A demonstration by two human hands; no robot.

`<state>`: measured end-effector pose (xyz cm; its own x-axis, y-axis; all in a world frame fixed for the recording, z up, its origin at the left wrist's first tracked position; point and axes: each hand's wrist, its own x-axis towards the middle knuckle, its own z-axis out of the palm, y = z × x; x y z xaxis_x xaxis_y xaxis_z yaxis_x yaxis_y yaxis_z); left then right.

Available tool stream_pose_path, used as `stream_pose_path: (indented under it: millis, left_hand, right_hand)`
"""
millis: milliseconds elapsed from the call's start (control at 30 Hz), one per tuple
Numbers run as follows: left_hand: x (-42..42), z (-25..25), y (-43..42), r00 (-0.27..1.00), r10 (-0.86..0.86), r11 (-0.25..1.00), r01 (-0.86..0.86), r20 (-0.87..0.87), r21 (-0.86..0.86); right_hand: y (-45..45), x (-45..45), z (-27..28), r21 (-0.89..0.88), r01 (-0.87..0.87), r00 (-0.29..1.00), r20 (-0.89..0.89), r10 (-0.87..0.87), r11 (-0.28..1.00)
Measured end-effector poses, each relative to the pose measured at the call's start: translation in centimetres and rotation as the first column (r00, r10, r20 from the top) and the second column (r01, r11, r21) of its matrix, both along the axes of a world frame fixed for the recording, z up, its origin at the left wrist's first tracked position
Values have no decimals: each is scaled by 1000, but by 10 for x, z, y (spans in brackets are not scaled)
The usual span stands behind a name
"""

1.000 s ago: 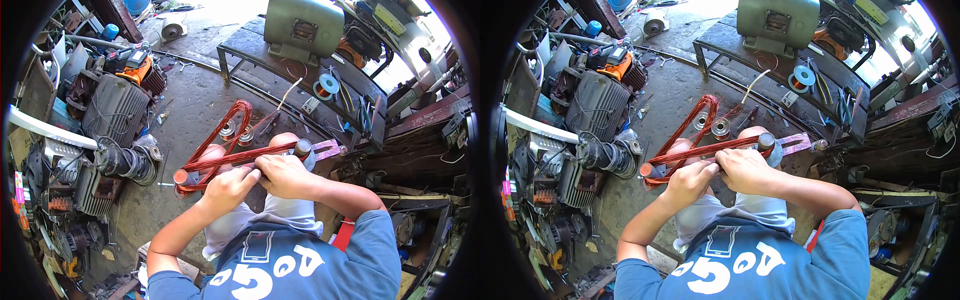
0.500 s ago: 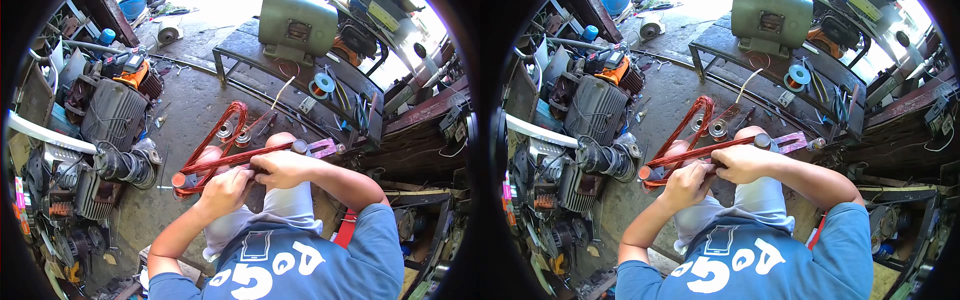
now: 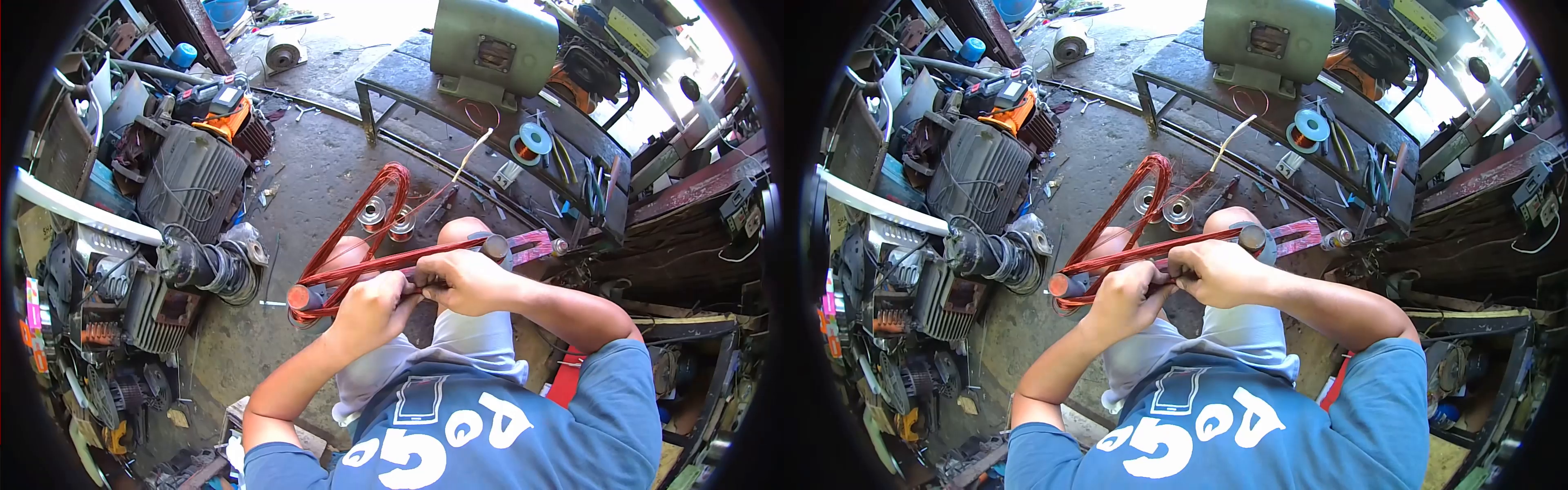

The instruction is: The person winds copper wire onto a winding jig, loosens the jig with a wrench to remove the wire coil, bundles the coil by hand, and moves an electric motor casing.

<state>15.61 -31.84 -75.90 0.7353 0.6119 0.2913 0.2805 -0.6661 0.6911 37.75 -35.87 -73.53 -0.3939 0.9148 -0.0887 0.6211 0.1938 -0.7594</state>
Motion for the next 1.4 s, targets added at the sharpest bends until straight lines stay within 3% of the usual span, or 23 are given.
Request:
stream_pose_path:
  millis: [167, 267, 367, 467, 600, 667, 700, 800, 867, 933, 1033, 1133, 1267, 1400]
  left_hand:
    - [0, 8, 7, 1000, -14, 942, 9, -12, -334]
    - [1, 16, 9, 997, -34, 912, 5, -63, -410]
    - [1, 9, 11, 993, -105, 957, 84, -62, -279]
    - [0, 15, 12, 990, -111, 960, 84, -89, -265]
    - [-6, 7, 4, 992, -48, 996, 38, -120, -80]
    - [-10, 21, -4, 986, 30, 999, -22, -166, 49]
    - [-15, 32, -10, 984, 60, 998, -56, -168, 34]
    - [-40, 75, -14, 965, 250, 950, -260, 77, 171]
    - [-69, 66, -15, 822, 536, 831, -554, 193, 53]
    - [-104, 27, -1, 659, 682, 708, -704, 318, -60]
    - [-133, -20, 2, 617, 753, 648, -632, 230, -425]
    - [-127, -65, -7, 556, 732, 604, -262, 394, -752]
    - [-103, -80, -10, 480, 789, 590, -417, 384, -692]
    - [-102, -94, -6, 445, 777, 614, -375, 446, -695]
  right_hand:
    - [-11, -5, -4, 86, 24, 1000, 14, -25, 996]
    - [-14, -7, -5, 132, 23, 999, 32, -28, 991]
    - [-16, -8, -5, 150, 20, 999, 26, -24, 988]
    - [-18, -8, -4, 158, 13, 999, 45, -21, 987]
    - [-17, -7, -1, 214, 6, 998, 60, -20, 977]
    - [-15, -8, 3, 202, 4, 995, 95, -24, 979]
    - [-14, -7, 4, 197, 1, 994, 111, -24, 980]
    - [-13, -5, 7, 198, -10, 991, 131, -16, 980]
    - [-13, -4, 4, 213, -26, 991, 133, -3, 977]
    - [-13, -5, 4, 236, -30, 990, 141, -4, 971]
    - [-13, -7, 6, 268, -19, 987, 156, -23, 963]
    - [-13, -10, 7, 262, -30, 986, 164, -14, 965]
    - [-7, -11, 19, 236, -125, 973, 217, 73, 964]
    - [9, -10, 40, 247, -308, 905, 374, 203, 919]
